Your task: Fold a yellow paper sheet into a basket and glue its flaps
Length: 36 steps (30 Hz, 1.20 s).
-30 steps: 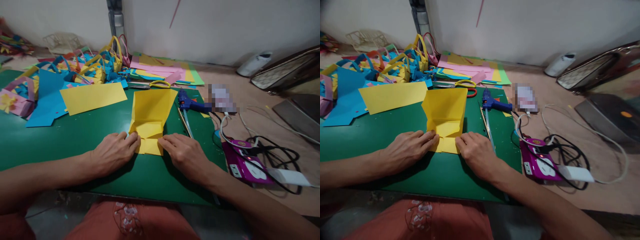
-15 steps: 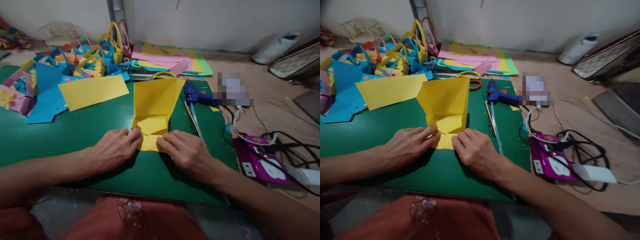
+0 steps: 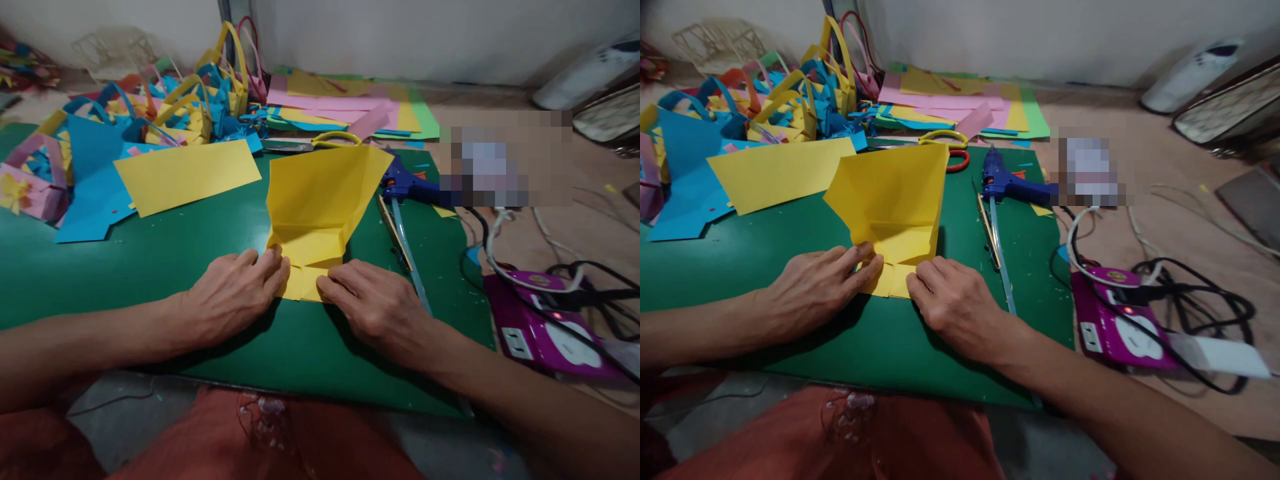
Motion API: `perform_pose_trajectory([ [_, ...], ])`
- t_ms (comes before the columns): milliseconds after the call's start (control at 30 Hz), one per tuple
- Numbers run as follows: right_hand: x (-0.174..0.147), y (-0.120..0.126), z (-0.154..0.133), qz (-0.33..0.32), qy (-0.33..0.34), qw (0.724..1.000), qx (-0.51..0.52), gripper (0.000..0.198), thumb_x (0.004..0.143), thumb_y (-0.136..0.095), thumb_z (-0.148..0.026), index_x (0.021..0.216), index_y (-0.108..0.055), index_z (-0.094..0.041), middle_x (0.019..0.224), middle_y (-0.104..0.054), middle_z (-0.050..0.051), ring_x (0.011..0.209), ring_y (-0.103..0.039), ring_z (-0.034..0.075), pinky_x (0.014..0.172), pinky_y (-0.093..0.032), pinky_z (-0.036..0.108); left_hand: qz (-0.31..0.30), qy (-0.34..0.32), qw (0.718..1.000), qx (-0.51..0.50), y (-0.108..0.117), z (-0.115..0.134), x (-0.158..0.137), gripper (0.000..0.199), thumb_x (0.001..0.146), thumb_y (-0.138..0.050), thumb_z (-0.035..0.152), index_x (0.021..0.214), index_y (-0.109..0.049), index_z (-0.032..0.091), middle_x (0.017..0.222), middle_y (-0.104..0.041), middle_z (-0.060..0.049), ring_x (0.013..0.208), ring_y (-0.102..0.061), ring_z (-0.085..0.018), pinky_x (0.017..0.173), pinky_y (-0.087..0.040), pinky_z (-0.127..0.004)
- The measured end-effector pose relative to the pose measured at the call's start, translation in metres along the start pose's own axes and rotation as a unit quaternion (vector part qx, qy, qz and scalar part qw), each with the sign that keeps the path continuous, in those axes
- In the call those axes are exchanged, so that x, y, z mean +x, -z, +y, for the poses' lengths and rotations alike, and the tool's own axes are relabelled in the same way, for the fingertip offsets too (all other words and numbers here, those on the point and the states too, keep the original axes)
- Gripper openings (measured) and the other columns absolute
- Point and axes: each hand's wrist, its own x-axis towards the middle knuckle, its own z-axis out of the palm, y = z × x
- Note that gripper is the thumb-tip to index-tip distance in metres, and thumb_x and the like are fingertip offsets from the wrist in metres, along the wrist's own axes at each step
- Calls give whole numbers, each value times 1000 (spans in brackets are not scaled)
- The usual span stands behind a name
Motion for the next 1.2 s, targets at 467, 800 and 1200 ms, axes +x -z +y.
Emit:
perform_pose_trajectory([
  [467,0,0,-1,-26,-5,1000,-8,26,88,-37,-13,91,-63,-11,73,-55,7,66,-43,17,60,-34,29,12,-42,999,12,-3,-10,9,29,89,-38,16,116,-47,10,88,-57,-9,74,-54,-19,52,-41,-27],
  [800,1,0,-2,-26,0,999,-24,27,87,-36,-12,93,-62,-11,75,-56,7,67,-44,17,60,-34,30,-10,-33,999,2,-1,-9,11,30,89,-34,15,117,-44,10,89,-56,-11,80,-54,-20,53,-44,-26],
  [1200,2,1,-5,-63,2,997,-37,30,88,-36,-15,111,-55,-13,79,-56,7,69,-44,17,61,-35,30,46,-23,998,19,-1,-5,11,24,87,-36,12,102,-55,11,80,-59,-9,68,-56,-21,49,-42,-29],
])
